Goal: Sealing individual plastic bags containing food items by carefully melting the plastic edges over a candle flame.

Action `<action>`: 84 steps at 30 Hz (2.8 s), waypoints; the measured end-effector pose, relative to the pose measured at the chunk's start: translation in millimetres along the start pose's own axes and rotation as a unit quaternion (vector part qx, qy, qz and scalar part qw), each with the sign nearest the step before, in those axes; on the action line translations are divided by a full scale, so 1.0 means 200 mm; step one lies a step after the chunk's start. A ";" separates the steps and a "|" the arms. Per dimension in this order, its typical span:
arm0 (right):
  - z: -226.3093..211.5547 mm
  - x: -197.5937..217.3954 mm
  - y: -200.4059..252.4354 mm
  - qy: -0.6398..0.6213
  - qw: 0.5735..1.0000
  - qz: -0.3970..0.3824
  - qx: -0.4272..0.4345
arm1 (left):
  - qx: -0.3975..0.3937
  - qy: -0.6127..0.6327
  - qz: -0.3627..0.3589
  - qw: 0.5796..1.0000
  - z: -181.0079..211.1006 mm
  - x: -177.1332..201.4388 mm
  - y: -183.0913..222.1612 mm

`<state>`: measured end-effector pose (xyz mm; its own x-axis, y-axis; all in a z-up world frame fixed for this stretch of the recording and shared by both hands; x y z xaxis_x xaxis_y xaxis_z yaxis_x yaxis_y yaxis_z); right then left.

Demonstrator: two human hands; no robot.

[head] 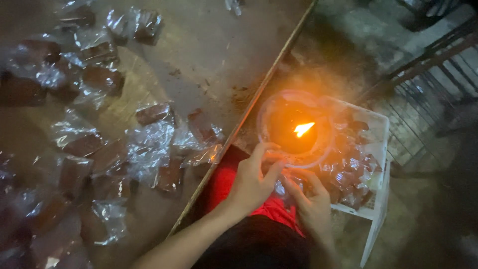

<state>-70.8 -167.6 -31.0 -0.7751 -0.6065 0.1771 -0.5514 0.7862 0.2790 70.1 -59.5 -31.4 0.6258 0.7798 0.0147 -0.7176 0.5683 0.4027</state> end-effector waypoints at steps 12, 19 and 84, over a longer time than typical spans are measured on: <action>0.23 0.79 0.01 0.254 0.927 0.269 0.061 | 0.150 -0.459 0.117 0.868 0.25 1.06 -0.20; 0.04 0.51 0.03 0.212 0.959 0.185 0.043 | 0.177 -0.493 0.174 0.834 0.29 1.13 -0.18; -0.14 0.03 0.02 -0.066 0.988 0.045 0.129 | 0.036 0.118 0.032 0.992 -0.02 -0.03 -0.01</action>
<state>-68.5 -172.3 -1.9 -0.8487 -0.5253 0.0613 -0.5254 0.8507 0.0156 66.3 -64.4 -37.0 0.4843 0.8584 -0.1692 -0.7248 0.5020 0.4718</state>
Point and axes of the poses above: each hand's wrist, its own y-axis away from the middle knuckle, its own x-axis out of the back of the hand, z = x × y, the point moved 10 cm from there along -y, towards the middle knuckle, and after that the axes turned 9 degrees about x, right-handed, at the moved point
